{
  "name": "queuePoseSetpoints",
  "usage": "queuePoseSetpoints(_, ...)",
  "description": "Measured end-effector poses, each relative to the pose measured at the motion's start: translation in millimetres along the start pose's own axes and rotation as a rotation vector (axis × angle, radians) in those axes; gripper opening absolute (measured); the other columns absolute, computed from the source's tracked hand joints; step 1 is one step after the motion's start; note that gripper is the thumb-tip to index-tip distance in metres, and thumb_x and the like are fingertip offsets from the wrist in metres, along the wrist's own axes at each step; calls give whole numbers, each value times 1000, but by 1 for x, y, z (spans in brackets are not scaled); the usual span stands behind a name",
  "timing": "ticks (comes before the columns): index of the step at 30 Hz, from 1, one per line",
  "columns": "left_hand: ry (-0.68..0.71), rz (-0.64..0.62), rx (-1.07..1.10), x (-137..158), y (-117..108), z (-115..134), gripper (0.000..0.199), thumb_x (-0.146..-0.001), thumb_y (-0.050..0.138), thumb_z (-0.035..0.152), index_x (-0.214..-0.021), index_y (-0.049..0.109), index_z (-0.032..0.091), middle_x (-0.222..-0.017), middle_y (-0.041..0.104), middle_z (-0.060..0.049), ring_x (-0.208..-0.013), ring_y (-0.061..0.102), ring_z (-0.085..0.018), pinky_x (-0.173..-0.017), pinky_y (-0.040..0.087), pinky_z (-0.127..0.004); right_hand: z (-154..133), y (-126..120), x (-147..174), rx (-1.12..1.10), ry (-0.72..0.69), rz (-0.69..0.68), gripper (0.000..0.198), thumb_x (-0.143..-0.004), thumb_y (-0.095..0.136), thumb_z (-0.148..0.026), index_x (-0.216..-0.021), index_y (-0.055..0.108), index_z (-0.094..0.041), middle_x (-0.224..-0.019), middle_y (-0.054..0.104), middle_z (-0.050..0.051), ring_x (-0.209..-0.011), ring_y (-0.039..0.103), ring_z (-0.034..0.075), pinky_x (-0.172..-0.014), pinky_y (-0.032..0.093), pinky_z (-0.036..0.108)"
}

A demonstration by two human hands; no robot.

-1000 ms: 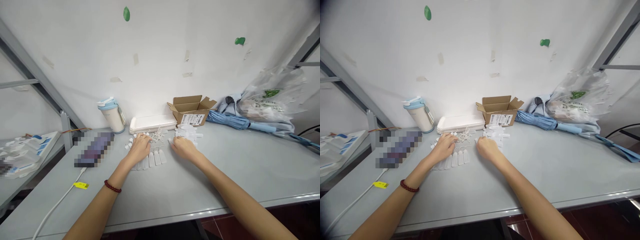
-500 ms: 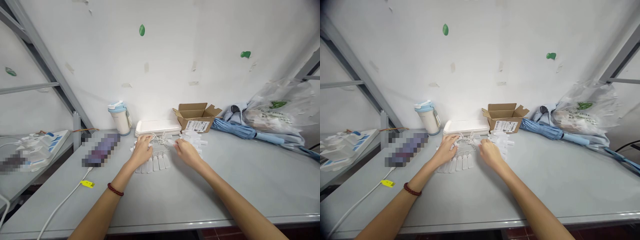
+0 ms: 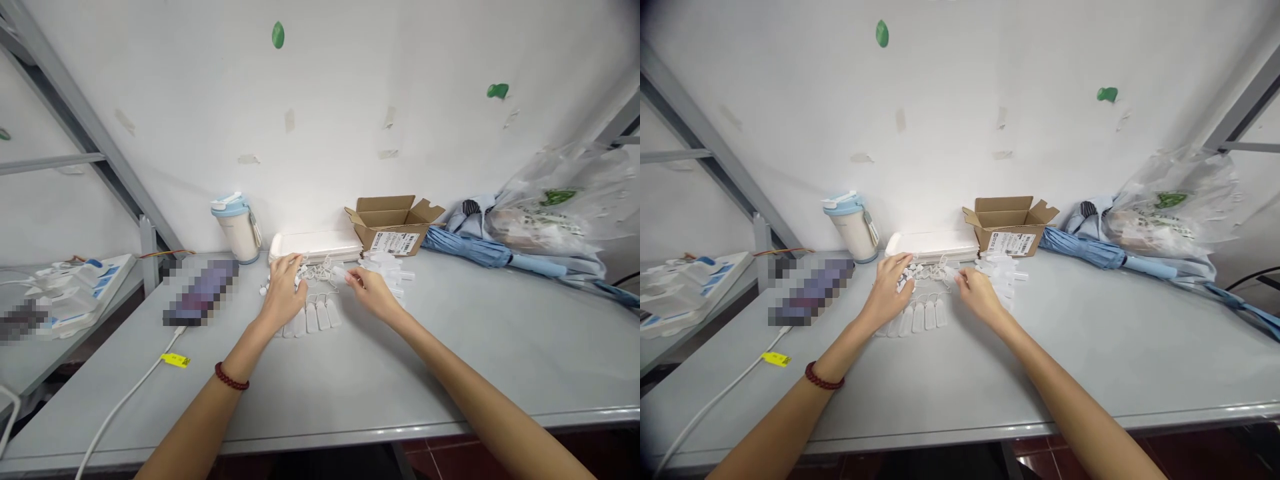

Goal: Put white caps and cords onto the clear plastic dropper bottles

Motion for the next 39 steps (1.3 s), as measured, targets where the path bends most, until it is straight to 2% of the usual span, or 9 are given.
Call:
queuePoseSetpoints(5,131,-47,-14,6,1,20,47,-80,44,10,-126,45,14,-123,49,-12,-119,37,-28,-100,37,-48,-13,0,6,-308,-56,-97,25,-89,40,-31,-86,59,-16,-60,55,-1,-54,52,13,-54,38,24)
queuePoseSetpoints(8,163,-88,-33,8,3,28,46,-79,45,9,-125,46,11,-125,48,-14,-119,36,-28,-99,38,-48,-17,1,9,-453,-66,-132,24,-87,43,-34,-83,58,-16,-58,51,-3,-53,49,12,-53,38,24)
queuePoseSetpoints(17,214,-111,-11,10,0,35,44,-78,47,10,-123,46,10,-121,49,-14,-118,37,-27,-100,39,-45,-9,8,5,-445,-45,-63,24,-87,41,-31,-83,59,-16,-58,51,-2,-54,48,12,-54,38,25)
queuePoseSetpoints(21,219,-124,19,12,1,35,48,-78,47,10,-126,43,13,-124,47,-14,-118,38,-28,-100,39,-46,-9,8,5,-475,-9,-39,26,-88,40,-32,-91,60,-15,-57,52,-2,-52,48,11,-55,40,26)
queuePoseSetpoints(27,226,-153,95,15,3,40,52,-79,47,10,-129,39,17,-126,44,-15,-120,40,-28,-99,40,-47,-15,7,9,-622,-24,-142,33,-87,44,-37,-110,52,-15,-76,60,2,-54,51,10,-56,43,26)
queuePoseSetpoints(30,242,-155,121,16,2,44,55,-78,49,10,-131,37,20,-125,45,-14,-118,42,-28,-98,42,-48,-16,8,10,-694,-39,-171,40,-86,46,-40,-118,46,-17,-77,59,1,-54,51,10,-55,43,26)
queuePoseSetpoints(34,252,-150,130,16,-1,49,57,-77,48,9,-132,38,19,-126,46,-14,-118,43,-28,-97,42,-46,-18,7,9,-804,-63,-148,36,-84,48,-42,-111,50,-18,-74,56,-1,-54,51,9,-55,43,26)
queuePoseSetpoints(39,240,-155,167,17,-5,53,54,-77,46,7,-129,43,19,-129,47,-12,-120,43,-26,-98,42,-44,-20,4,9,-914,-21,-107,35,-81,52,-43,-104,52,-18,-75,57,-1,-55,50,10,-54,43,27)
Point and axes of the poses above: each hand's wrist, its own x-axis away from the middle knuckle, its own y-axis out of the palm, z = x × y, the point moved 2 cm from there along -x, towards the middle knuckle
